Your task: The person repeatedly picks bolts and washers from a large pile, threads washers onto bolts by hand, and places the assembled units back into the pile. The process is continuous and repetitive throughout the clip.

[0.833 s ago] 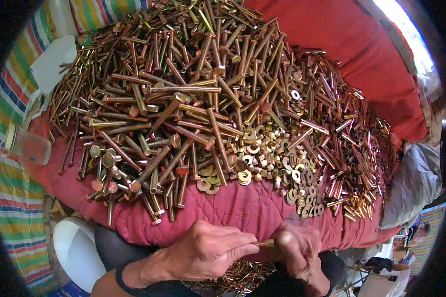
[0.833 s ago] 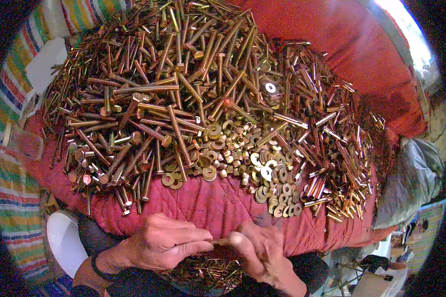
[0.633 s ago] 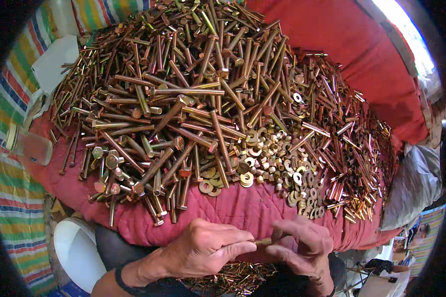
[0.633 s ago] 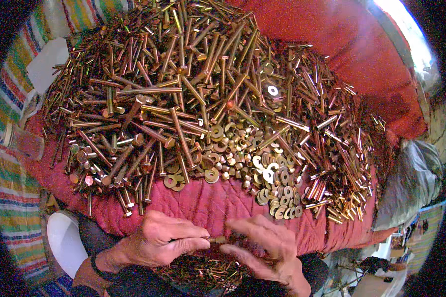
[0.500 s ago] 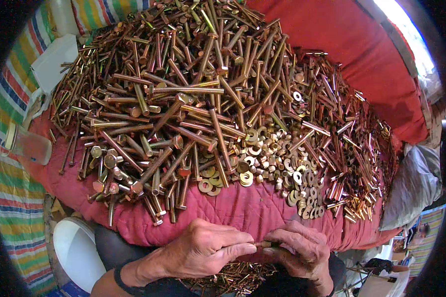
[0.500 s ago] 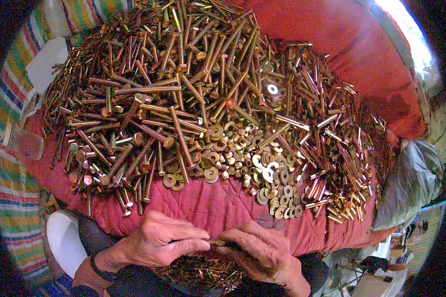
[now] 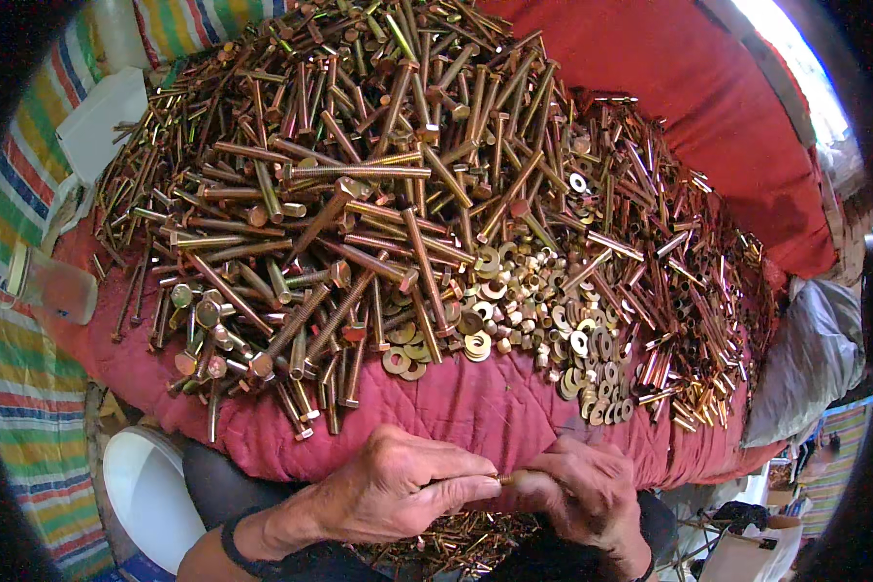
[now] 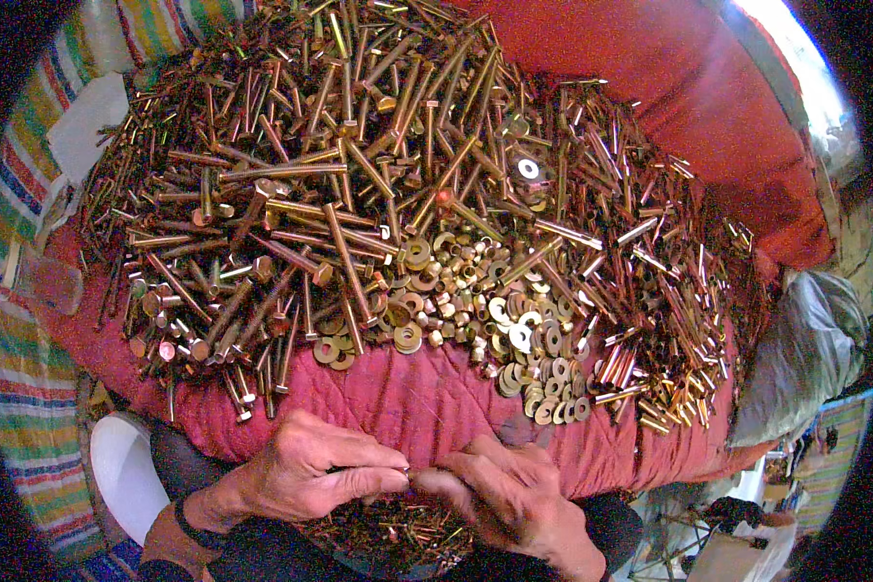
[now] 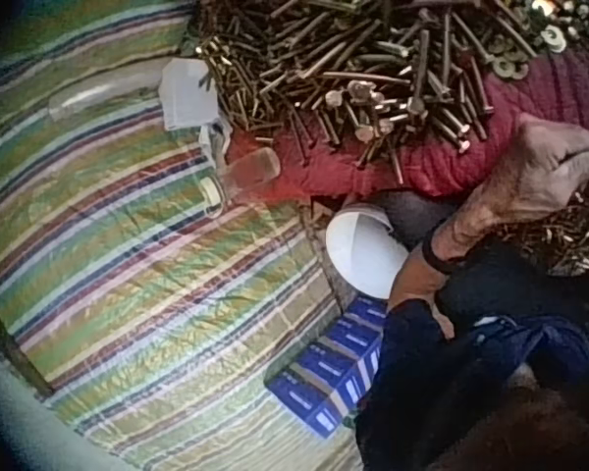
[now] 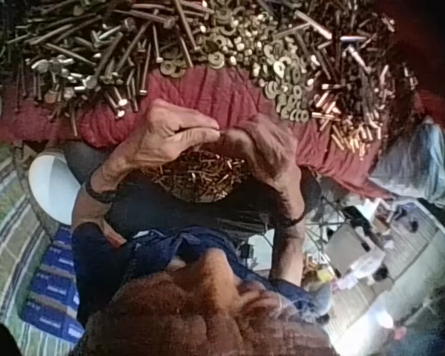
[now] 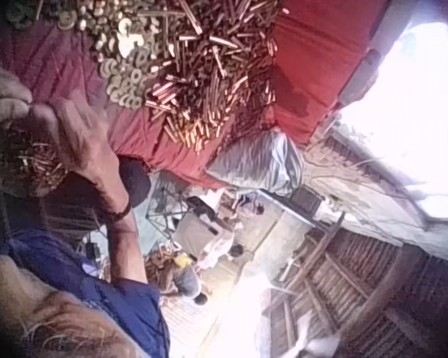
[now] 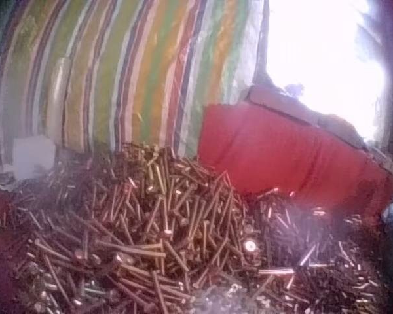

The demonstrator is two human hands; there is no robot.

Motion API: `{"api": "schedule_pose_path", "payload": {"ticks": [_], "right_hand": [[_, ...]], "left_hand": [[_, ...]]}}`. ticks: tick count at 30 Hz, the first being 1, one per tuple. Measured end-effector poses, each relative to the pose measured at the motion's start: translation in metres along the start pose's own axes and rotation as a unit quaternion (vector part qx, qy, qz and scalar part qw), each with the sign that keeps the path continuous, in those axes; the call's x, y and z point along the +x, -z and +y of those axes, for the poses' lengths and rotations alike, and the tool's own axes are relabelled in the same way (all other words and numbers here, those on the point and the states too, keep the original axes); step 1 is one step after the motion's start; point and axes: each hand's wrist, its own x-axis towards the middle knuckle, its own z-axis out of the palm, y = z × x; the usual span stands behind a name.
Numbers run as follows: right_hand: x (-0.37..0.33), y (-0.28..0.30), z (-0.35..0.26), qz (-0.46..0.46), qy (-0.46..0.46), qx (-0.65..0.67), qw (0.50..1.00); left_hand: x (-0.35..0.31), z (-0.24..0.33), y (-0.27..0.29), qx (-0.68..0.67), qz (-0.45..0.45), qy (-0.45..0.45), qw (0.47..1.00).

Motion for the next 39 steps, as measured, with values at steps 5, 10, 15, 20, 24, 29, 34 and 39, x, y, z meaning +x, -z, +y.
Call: {"api": "schedule_pose_path", "payload": {"ticks": [5,10,15,20,24,29,34,39], "right_hand": [[0.0,0.0,0.002,0.048,-0.059,0.088,0.993],[0.008,-0.002,0.006,0.042,0.062,0.041,0.996],[0.005,-0.008,-0.002,0.041,-0.031,0.031,0.998],[0.003,-0.013,0.003,0.033,0.022,0.052,0.998],[0.003,-0.008,0.007,0.082,0.064,0.096,0.99],[0.023,0.026,0.03,0.227,-0.16,-0.034,0.96],[0.069,0.03,0.08,0.215,0.049,-0.274,0.936],[0.077,0.02,0.11,0.117,0.044,-0.395,0.91]], "left_hand": [[-0.001,0.002,0.003,-0.018,-0.017,0.037,0.999],[0.0,0.001,0.003,0.003,-0.012,0.015,1.0],[0.001,0.002,0.002,-0.008,-0.023,0.049,0.999],[-0.001,0.004,0.005,-0.005,-0.051,0.105,0.993],[0.0,0.007,0.002,0.025,-0.103,0.019,0.994],[0.019,0.005,0.014,0.387,0.067,-0.226,0.892],[0.047,-0.017,0.035,0.59,0.124,-0.246,0.759],[0.056,-0.033,0.038,0.587,0.129,-0.231,0.765]]}}
